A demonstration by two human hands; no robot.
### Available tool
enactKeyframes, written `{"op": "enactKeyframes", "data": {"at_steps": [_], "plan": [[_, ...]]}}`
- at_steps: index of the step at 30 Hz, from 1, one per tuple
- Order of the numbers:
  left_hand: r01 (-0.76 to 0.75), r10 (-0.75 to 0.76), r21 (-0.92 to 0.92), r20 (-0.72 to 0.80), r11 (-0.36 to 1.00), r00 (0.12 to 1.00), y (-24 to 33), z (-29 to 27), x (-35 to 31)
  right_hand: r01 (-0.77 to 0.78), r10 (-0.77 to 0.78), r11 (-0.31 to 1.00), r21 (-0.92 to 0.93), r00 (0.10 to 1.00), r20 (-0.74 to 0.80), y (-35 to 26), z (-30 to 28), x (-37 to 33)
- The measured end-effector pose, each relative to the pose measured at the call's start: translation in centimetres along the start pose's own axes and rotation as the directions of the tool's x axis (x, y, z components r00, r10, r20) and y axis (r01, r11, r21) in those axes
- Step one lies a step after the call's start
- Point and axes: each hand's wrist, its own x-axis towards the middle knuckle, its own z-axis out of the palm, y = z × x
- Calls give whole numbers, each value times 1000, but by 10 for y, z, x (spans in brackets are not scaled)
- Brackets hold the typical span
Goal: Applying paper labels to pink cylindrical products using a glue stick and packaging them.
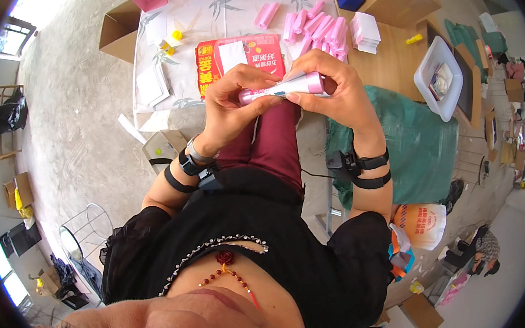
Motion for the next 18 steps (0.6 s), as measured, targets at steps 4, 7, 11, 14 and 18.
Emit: {"op": "enactKeyframes", "data": {"at_steps": [4, 7, 11, 14, 18], "plan": [[5, -5, -10, 14, 1000, 1000, 3, -4, -1, 25, -27, 993, -113, 1000, -16, -6, 5, -1], [10, -10, 3, 3, 1000, 1000, 7, -6, -2, 36, -39, 997, -73, 998, -48, -4, 7, -3], [5, -5, 10, -4, 1000, 1000, 8, -6, -4, 126, -134, 980, -154, 990, -37, -1, 8, -2], [-9, 9, 34, 8, 999, 1000, 9, -7, -4, 154, -162, 975, -163, 986, -38, 1, 7, -3], [3, -3, 29, 8, 1000, 1000, 12, -6, -5, 222, -228, 944, -244, 974, 4, 0, 4, -3]]}}
